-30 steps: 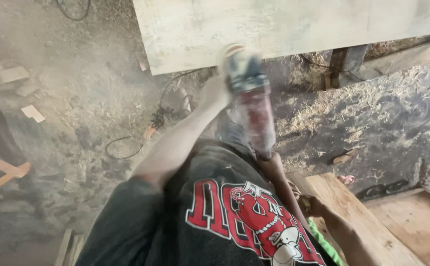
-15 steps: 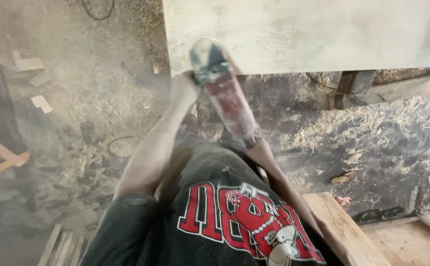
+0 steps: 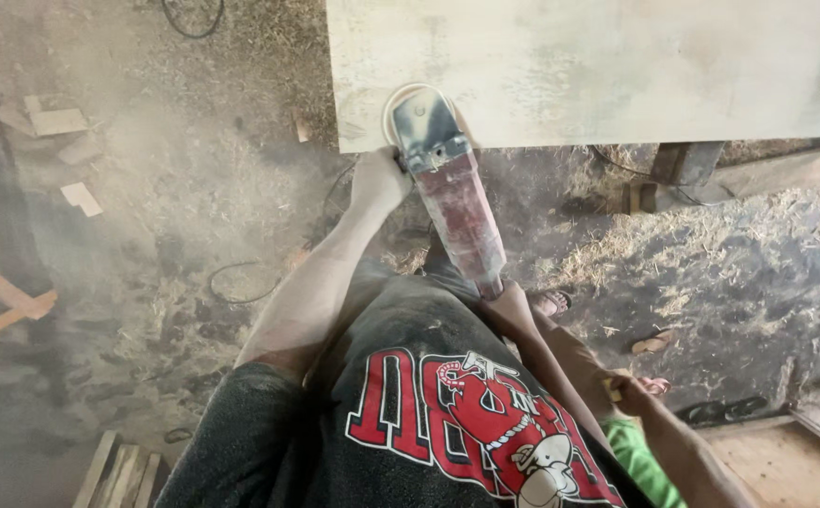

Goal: The person uses an electric sander to smooth the surface of a wooden plank. They move the sander back and forth across the plank, generating sawdust.

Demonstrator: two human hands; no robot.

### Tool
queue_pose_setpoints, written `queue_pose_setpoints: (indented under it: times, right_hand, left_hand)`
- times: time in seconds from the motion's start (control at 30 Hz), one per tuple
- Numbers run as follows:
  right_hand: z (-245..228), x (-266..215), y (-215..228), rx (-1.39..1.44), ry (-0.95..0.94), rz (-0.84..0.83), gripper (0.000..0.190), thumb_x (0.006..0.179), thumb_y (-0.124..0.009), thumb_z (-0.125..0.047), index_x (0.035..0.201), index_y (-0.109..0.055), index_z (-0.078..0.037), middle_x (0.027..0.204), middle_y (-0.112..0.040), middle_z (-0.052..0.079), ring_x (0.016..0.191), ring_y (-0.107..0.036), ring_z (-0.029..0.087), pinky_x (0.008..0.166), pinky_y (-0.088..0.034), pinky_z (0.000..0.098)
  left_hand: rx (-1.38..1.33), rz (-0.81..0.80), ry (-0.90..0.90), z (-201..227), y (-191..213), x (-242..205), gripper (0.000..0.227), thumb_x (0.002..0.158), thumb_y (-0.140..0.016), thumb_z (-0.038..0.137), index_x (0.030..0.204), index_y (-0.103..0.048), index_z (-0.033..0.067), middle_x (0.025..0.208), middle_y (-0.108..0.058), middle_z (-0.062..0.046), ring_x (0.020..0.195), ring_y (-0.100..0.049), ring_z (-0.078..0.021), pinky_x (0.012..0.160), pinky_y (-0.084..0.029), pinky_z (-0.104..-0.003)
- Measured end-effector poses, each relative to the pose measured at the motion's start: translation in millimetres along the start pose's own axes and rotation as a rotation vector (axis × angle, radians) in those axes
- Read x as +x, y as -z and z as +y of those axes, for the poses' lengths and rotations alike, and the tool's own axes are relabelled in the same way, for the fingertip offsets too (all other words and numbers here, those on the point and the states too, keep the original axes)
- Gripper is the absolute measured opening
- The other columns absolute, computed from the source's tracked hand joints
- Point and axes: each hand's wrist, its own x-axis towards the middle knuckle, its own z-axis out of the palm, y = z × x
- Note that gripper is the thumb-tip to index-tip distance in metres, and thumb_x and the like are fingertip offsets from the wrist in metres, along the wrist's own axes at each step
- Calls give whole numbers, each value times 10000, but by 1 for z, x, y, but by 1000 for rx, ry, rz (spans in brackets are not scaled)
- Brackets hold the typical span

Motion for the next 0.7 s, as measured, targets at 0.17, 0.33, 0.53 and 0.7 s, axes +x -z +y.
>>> queue_pose_setpoints:
  times: [0.17,0.33,0.53,0.7]
  right_hand:
    - [-33,6,-15,-89,-125,-119,628,744,-792,-440,1109,-682,58,992,-761,242,900,-770,331,781,-622,434]
    - [-50,-10,-7,-100,43,-56,619,727,-838,-460,1059,-727,51,966,-755,281,950,-741,358,846,-568,446]
    - [-7,-18,9,-85,-181,-113,436,795,-751,-351,992,-754,38,892,-779,202,830,-771,299,783,-604,399]
    - [40,-16,-2,173,-2,8,370,742,-738,-236,1009,-734,21,856,-782,189,780,-753,272,746,-577,390]
  left_hand:
    - [-95,-86,349,-20,35,-15,217,871,-631,58,1064,-729,43,938,-762,-174,788,-759,-279,686,-646,-387]
    - [120,72,103,-18,46,-23,243,928,-814,206,1052,-785,-2,961,-759,-244,890,-727,-289,806,-586,-401]
    - [24,-190,251,23,5,-12,235,845,-724,116,1066,-732,35,971,-756,-149,843,-747,-237,801,-603,-378]
    - [165,-291,59,36,-15,1,177,919,-649,111,1062,-721,36,901,-745,-145,795,-739,-250,769,-613,-397]
